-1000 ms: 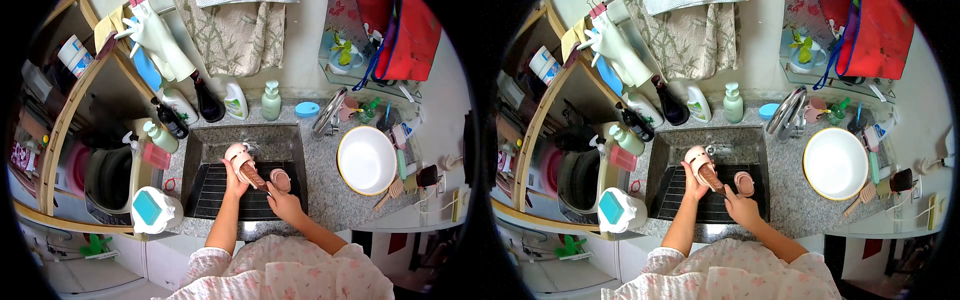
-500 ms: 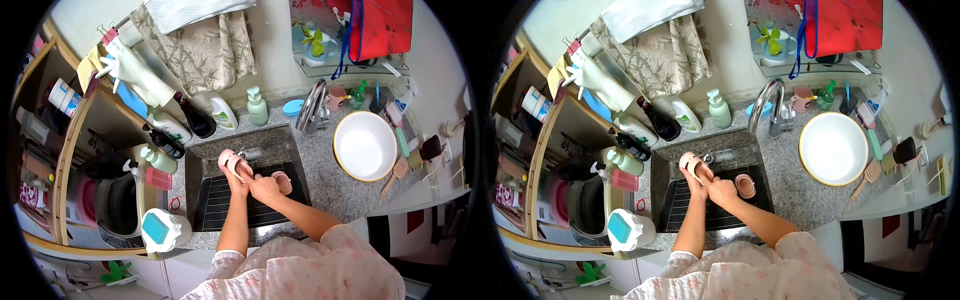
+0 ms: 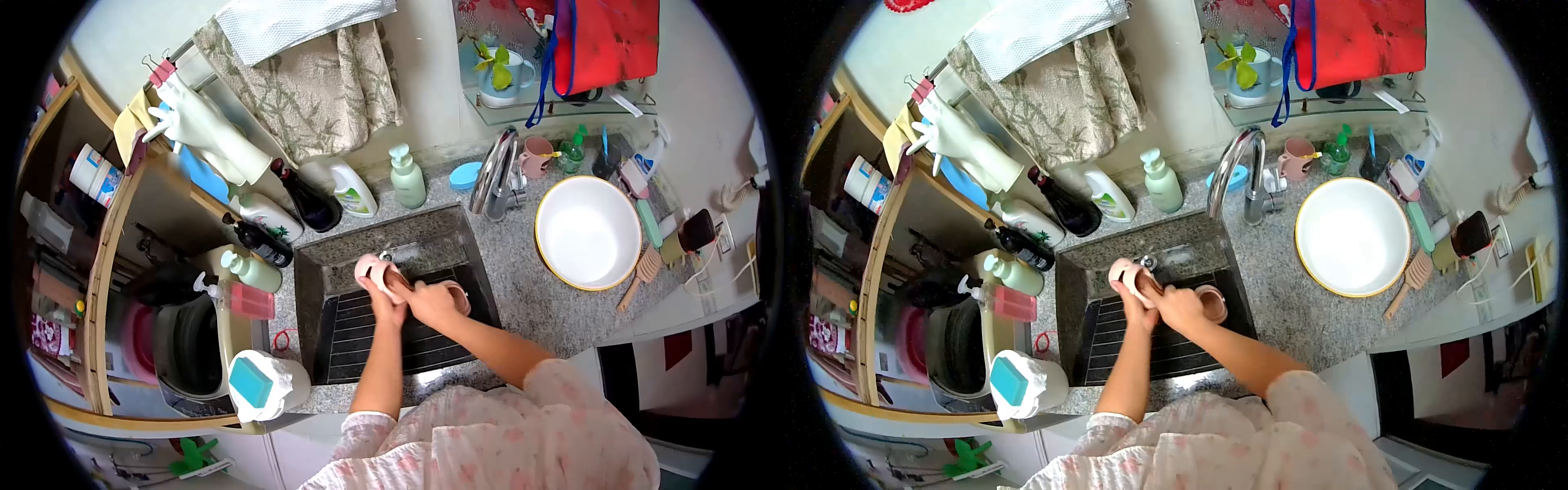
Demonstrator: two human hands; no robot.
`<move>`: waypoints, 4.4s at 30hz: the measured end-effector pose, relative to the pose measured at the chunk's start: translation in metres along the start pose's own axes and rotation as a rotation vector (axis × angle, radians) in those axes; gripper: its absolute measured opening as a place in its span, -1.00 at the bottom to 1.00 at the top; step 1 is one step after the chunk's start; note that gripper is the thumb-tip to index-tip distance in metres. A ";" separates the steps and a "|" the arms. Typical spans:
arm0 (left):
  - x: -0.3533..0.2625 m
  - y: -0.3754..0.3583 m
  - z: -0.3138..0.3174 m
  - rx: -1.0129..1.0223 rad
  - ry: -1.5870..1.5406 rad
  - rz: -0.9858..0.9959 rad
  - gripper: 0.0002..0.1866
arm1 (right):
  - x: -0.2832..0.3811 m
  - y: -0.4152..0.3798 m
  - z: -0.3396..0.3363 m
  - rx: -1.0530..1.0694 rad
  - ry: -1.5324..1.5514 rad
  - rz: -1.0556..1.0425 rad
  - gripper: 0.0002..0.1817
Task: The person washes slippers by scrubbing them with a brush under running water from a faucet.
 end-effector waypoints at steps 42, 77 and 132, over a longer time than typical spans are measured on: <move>-0.072 0.026 -0.069 0.011 0.220 -0.016 -0.23 | 0.035 -0.037 0.049 0.163 0.140 -0.005 -0.39; -0.078 0.014 -0.046 0.287 -0.075 -0.080 0.05 | 0.050 -0.018 0.047 -0.108 0.548 0.059 -0.43; -0.039 0.044 -0.020 0.185 0.123 -0.183 -0.17 | 0.013 -0.006 0.063 -0.211 0.639 0.258 -0.44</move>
Point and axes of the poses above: each hand's wrist, its own y-axis towards the middle knuckle, its own z-axis out of the palm, x = y × z, the point moved 3 cm from there along y, towards the middle knuckle, and after that the axes turned 11 degrees about -z, right-handed, at the moved point
